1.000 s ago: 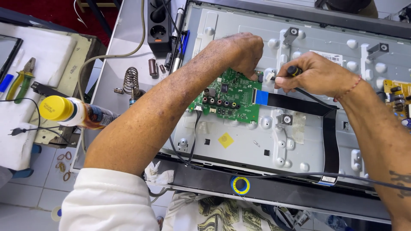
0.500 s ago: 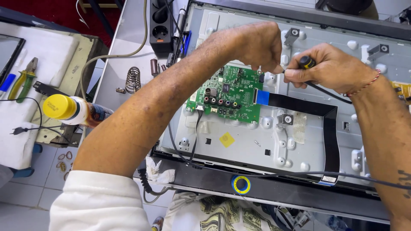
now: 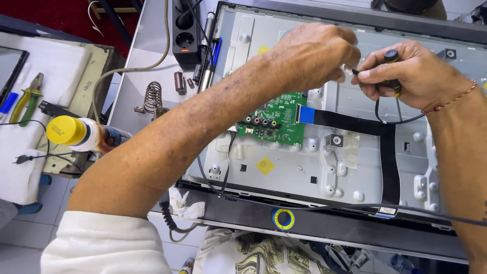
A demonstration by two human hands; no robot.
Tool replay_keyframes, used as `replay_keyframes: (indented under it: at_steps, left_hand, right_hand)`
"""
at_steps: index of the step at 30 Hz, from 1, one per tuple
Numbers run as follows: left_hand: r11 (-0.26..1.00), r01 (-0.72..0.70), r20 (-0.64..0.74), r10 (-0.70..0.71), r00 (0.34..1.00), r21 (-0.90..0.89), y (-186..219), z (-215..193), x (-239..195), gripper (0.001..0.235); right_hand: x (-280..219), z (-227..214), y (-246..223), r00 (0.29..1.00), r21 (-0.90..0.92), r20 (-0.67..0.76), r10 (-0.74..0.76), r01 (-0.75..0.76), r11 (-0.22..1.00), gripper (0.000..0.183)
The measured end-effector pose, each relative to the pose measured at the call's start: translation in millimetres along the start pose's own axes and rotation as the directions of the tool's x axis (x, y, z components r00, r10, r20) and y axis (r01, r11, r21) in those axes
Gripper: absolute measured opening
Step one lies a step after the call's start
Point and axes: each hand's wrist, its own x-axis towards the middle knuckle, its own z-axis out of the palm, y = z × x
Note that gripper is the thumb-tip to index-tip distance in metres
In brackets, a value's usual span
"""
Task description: The person uses a screwdriver to remove screws from a circuit board inside a disassembled television. They then lift the board out, place it aside, and proceed to unscrew and remove another circuit board from the device's chassis.
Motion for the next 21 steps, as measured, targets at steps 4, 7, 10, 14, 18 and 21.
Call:
replay_keyframes:
  at_steps: [4, 7, 10, 14, 18, 21]
  left_hand:
    - [0.917, 0.232, 0.171, -0.184, 0.968, -0.324, -5, 3, -9, 0.02]
    - [0.884, 0.335, 0.276, -0.25, 0.928, -0.325, -14, 10, -15, 0.019]
    - [0.852, 0.494, 0.469, -0.37, 0.802, -0.174, -18, 8, -18, 0.018]
    - [0.816, 0.577, 0.666, -0.44, 0.602, 0.017, -15, 4, -22, 0.024]
    - [0.789, 0.615, 0.681, -0.446, 0.581, -0.008, -19, 0, -26, 0.028]
    - [0.777, 0.628, 0.694, -0.43, 0.578, -0.042, -20, -6, -27, 0.021]
  right_hand:
    - [0, 19, -5, 0.988, -0.17, -0.117, 0.101, -0.12, 0.978, 0.013]
    - [-1, 46, -19, 0.965, -0.288, -0.187, 0.186, -0.235, 0.928, 0.012]
    - [4, 62, -29, 0.949, -0.395, -0.202, 0.244, -0.307, 0.866, 0.015]
    - [11, 67, -32, 0.925, -0.455, -0.224, 0.306, -0.377, 0.806, 0.013]
    - [24, 51, -6, 0.938, -0.345, -0.143, 0.315, -0.345, 0.873, 0.011]
    - [29, 50, -6, 0.93, -0.292, -0.118, 0.347, -0.367, 0.883, 0.01]
